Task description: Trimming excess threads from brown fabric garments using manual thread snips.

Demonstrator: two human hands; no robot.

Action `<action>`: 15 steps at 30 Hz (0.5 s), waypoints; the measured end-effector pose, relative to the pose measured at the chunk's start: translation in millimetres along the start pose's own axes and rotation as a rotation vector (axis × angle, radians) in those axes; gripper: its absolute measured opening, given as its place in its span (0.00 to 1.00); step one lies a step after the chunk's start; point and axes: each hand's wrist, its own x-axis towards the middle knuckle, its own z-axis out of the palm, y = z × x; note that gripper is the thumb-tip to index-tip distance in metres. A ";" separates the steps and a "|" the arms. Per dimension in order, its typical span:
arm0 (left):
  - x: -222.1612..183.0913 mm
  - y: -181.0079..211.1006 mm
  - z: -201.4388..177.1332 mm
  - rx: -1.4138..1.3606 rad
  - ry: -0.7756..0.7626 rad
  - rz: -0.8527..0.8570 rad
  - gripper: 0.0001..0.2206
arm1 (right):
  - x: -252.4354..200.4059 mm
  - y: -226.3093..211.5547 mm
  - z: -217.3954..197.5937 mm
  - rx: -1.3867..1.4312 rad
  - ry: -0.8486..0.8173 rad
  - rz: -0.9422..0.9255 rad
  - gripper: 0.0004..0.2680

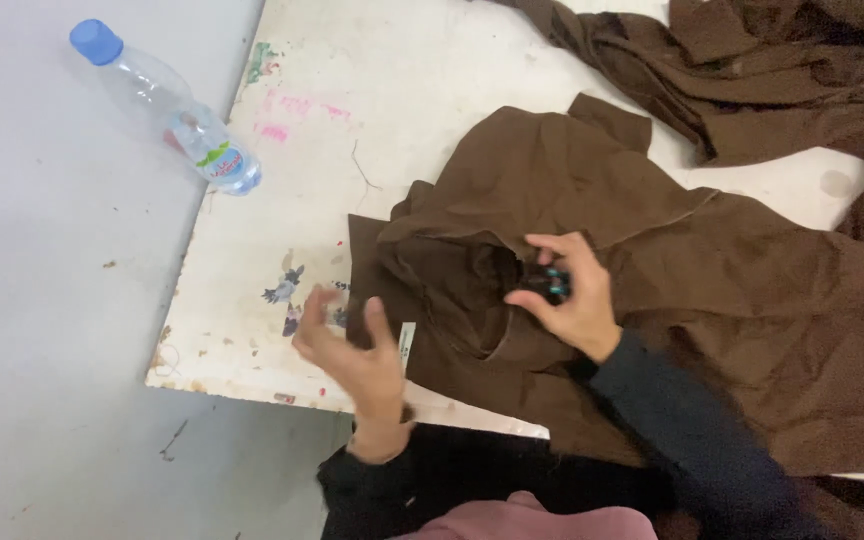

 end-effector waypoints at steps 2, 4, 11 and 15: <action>-4.0 -1.7 10.6 0.246 -0.020 0.181 0.23 | 2.5 1.6 6.2 -0.108 0.029 -0.059 0.21; 1.3 0.7 18.1 0.269 -0.077 0.259 0.28 | 0.4 10.1 11.6 -0.226 0.033 -0.033 0.09; -21.1 -10.0 27.2 0.400 -0.607 0.159 0.24 | -1.7 -8.5 -17.1 -0.192 0.189 -0.028 0.05; -10.2 -4.7 11.9 0.003 -0.172 0.014 0.05 | -36.9 -17.4 -48.4 -0.282 0.379 -0.108 0.03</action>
